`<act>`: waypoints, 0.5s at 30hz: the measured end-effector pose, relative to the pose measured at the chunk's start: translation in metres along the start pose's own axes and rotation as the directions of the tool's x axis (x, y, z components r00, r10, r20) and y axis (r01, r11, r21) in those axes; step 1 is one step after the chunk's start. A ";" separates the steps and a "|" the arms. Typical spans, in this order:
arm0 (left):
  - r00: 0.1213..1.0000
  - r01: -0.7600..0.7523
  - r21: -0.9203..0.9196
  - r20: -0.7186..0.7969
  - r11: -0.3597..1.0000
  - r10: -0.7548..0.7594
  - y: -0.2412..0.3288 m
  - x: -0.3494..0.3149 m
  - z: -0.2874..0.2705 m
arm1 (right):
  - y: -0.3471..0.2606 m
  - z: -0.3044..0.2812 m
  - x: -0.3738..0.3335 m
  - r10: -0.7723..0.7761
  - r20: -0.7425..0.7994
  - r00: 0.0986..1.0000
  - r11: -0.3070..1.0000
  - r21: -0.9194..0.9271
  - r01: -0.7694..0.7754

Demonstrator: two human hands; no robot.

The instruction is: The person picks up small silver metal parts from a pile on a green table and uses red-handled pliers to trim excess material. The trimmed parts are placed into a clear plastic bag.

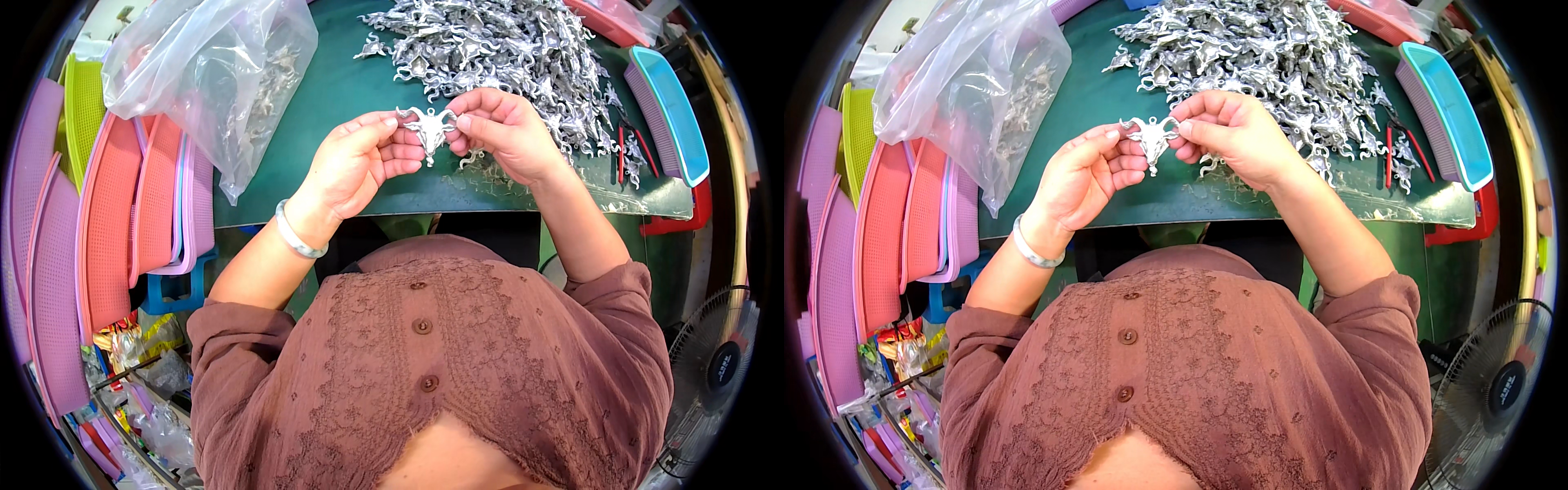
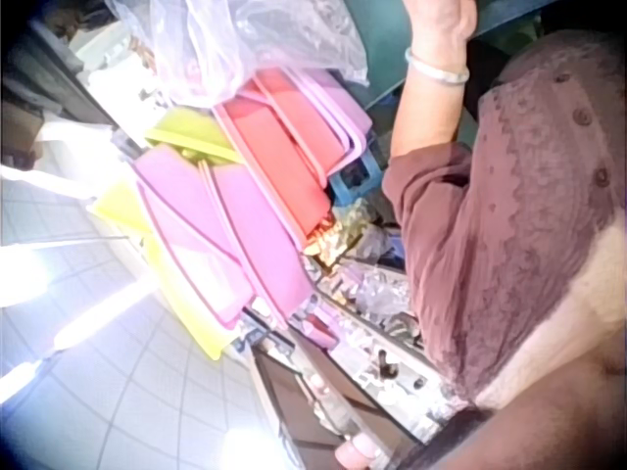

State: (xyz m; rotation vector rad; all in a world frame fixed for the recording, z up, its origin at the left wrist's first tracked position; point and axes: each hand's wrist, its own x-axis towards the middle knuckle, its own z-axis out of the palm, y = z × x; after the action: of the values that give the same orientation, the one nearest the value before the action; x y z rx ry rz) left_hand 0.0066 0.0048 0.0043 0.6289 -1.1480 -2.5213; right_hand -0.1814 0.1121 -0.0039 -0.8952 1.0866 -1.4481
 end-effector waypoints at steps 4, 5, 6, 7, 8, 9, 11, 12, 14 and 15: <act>0.999 0.003 -0.048 -0.033 0.999 -0.004 -0.003 -0.003 0.009 | 0.000 0.008 -0.006 -0.656 0.158 0.738 0.381 -0.775 0.504; 0.999 0.035 -0.089 0.003 0.995 -0.035 -0.003 -0.004 0.010 | -0.003 0.009 -0.006 -0.709 0.309 0.633 0.151 -0.811 0.565; 0.997 0.070 -0.128 0.044 0.989 -0.065 -0.002 -0.005 0.012 | -0.002 0.010 -0.006 -0.720 0.387 0.576 0.040 -0.805 0.591; 0.995 0.061 -0.131 0.086 0.989 -0.050 -0.002 -0.006 0.015 | 0.000 0.011 -0.005 -0.719 0.465 0.517 -0.071 -0.789 0.610; 0.996 0.049 -0.143 0.085 0.989 -0.037 -0.003 -0.006 0.016 | 0.002 0.011 -0.005 -0.707 0.540 0.456 -0.182 -0.763 0.621; 0.996 0.035 -0.154 0.082 0.987 -0.023 -0.003 -0.005 0.017 | 0.004 0.011 -0.005 -0.701 0.567 0.433 -0.221 -0.750 0.624; 0.996 0.006 -0.145 0.087 0.989 0.006 -0.003 -0.005 0.016 | 0.004 0.011 -0.007 -0.684 0.585 0.436 -0.236 -0.743 0.627; 0.995 -0.011 -0.123 0.094 0.992 0.023 -0.004 -0.005 0.014 | 0.005 0.011 -0.007 -0.675 0.595 0.436 -0.244 -0.738 0.629; 0.994 -0.034 -0.110 0.096 0.993 0.045 -0.005 -0.005 0.012 | 0.006 0.011 -0.008 -0.670 0.599 0.437 -0.229 -0.728 0.647; 0.994 -0.038 -0.119 0.094 0.992 0.049 -0.005 -0.006 0.012 | 0.006 0.011 -0.009 -0.668 0.599 0.442 -0.213 -0.723 0.657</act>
State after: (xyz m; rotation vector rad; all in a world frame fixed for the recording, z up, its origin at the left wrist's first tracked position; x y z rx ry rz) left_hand 0.0052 0.0181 0.0084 0.4513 -1.0239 -2.5842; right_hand -0.1676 0.1188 -0.0060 -2.8218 1.5882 -1.4616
